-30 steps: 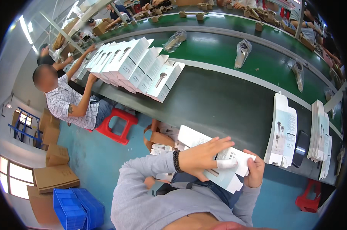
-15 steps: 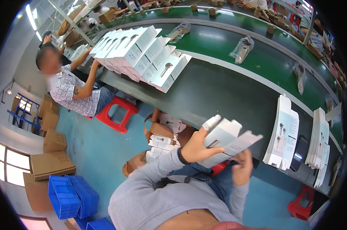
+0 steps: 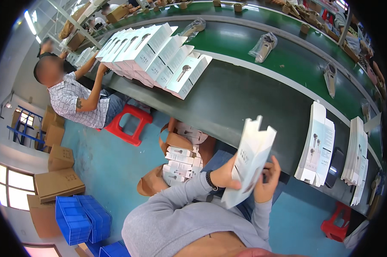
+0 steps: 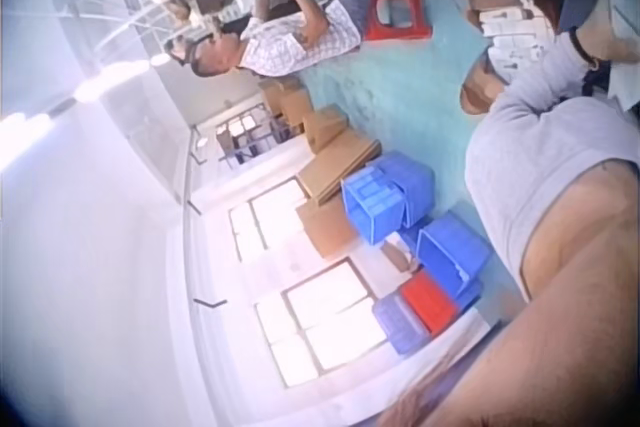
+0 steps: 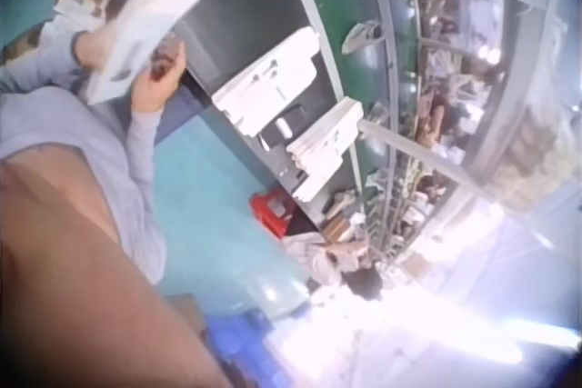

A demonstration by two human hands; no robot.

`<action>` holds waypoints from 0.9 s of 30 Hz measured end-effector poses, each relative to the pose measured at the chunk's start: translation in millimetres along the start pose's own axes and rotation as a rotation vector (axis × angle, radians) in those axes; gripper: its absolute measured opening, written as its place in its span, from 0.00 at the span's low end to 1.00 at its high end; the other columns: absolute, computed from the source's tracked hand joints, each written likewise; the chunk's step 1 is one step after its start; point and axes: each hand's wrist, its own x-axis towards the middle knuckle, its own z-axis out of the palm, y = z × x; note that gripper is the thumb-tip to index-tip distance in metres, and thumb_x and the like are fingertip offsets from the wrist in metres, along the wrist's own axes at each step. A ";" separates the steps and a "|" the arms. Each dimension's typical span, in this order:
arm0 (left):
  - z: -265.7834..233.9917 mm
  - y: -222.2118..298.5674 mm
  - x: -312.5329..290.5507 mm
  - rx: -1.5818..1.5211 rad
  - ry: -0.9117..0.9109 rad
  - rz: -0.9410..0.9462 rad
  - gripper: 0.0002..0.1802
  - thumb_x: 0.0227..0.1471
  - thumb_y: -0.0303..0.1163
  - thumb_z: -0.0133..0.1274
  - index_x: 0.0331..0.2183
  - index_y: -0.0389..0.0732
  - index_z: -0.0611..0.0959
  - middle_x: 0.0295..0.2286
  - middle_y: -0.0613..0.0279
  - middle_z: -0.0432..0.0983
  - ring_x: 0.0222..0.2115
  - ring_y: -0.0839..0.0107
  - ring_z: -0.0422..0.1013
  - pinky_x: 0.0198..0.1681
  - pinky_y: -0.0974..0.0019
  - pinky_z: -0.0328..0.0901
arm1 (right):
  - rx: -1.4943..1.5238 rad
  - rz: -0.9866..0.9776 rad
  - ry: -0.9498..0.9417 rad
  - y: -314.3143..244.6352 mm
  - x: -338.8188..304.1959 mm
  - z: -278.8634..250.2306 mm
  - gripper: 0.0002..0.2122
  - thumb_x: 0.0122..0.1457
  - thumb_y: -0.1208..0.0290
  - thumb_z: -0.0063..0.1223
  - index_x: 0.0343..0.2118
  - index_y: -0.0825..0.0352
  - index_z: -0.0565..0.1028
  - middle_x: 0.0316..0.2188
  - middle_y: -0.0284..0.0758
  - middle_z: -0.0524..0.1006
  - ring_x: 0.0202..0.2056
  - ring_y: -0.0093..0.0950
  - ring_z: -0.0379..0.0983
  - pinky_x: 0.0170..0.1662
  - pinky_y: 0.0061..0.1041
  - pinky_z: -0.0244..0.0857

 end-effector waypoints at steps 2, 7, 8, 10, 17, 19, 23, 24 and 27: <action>1.4 9.9 2.9 0.106 0.116 -0.033 0.65 0.27 0.50 0.67 0.57 0.38 0.43 0.55 0.56 0.47 0.55 0.69 0.48 0.55 0.63 0.47 | 0.078 0.096 0.062 6.1 -3.3 -3.7 0.29 0.54 0.68 0.47 0.56 0.67 0.49 0.48 0.42 0.64 0.47 0.27 0.63 0.48 0.22 0.56; 6.1 21.9 10.4 1.233 -0.029 0.271 0.55 0.40 0.57 0.54 0.57 0.35 0.45 0.54 0.41 0.48 0.55 0.43 0.46 0.56 0.51 0.42 | 0.144 -0.120 0.147 1.2 0.4 6.8 0.38 0.52 0.46 0.47 0.57 0.68 0.49 0.55 0.41 0.55 0.55 0.34 0.56 0.53 0.31 0.55; 6.5 20.1 11.0 1.216 -0.003 0.361 0.52 0.43 0.60 0.48 0.57 0.38 0.46 0.54 0.41 0.50 0.56 0.36 0.39 0.55 0.42 0.35 | 0.146 -0.120 0.143 2.6 0.4 6.9 0.38 0.52 0.46 0.47 0.57 0.68 0.49 0.55 0.41 0.55 0.55 0.34 0.56 0.53 0.31 0.55; 0.6 20.2 13.9 1.252 -0.016 0.527 0.50 0.44 0.61 0.46 0.57 0.40 0.46 0.53 0.43 0.53 0.56 0.38 0.38 0.55 0.39 0.33 | 0.111 0.016 0.057 4.8 -3.0 5.5 0.46 0.42 0.39 0.52 0.56 0.69 0.50 0.54 0.41 0.58 0.53 0.33 0.58 0.52 0.31 0.56; -2.3 41.5 19.9 1.287 -0.175 0.434 0.36 0.48 0.54 0.47 0.50 0.38 0.63 0.44 0.50 0.67 0.56 0.46 0.45 0.54 0.39 0.34 | 0.058 -0.072 0.055 -11.7 -1.0 4.2 0.46 0.43 0.43 0.56 0.56 0.71 0.49 0.51 0.42 0.60 0.51 0.34 0.59 0.51 0.31 0.56; -0.4 40.2 19.7 1.292 -0.173 0.419 0.33 0.48 0.51 0.48 0.48 0.36 0.66 0.42 0.50 0.68 0.55 0.47 0.50 0.54 0.42 0.39 | -0.021 -0.157 0.017 -3.2 -1.9 2.7 0.42 0.47 0.48 0.56 0.57 0.70 0.48 0.50 0.42 0.59 0.52 0.34 0.58 0.53 0.32 0.53; 21.5 26.2 19.9 0.740 0.001 0.369 0.27 0.46 0.27 0.50 0.49 0.34 0.63 0.42 0.48 0.65 0.46 0.58 0.62 0.48 0.60 0.57 | 0.235 -0.211 0.040 -16.1 5.5 22.1 0.30 0.52 0.59 0.54 0.52 0.69 0.54 0.49 0.43 0.60 0.50 0.34 0.58 0.54 0.32 0.50; 25.3 19.3 23.1 0.628 0.069 0.498 0.29 0.44 0.24 0.49 0.50 0.34 0.61 0.42 0.49 0.65 0.45 0.60 0.62 0.47 0.61 0.57 | 0.276 -0.183 0.079 -17.5 8.2 25.4 0.26 0.54 0.59 0.50 0.49 0.68 0.56 0.48 0.44 0.62 0.50 0.34 0.59 0.53 0.32 0.51; 24.5 14.8 20.4 0.695 0.131 0.493 0.36 0.41 0.18 0.46 0.54 0.36 0.54 0.38 0.53 0.66 0.41 0.64 0.64 0.46 0.61 0.58 | 0.325 -0.164 0.166 -22.6 13.3 31.3 0.17 0.57 0.64 0.42 0.45 0.66 0.57 0.45 0.48 0.65 0.47 0.34 0.62 0.51 0.32 0.53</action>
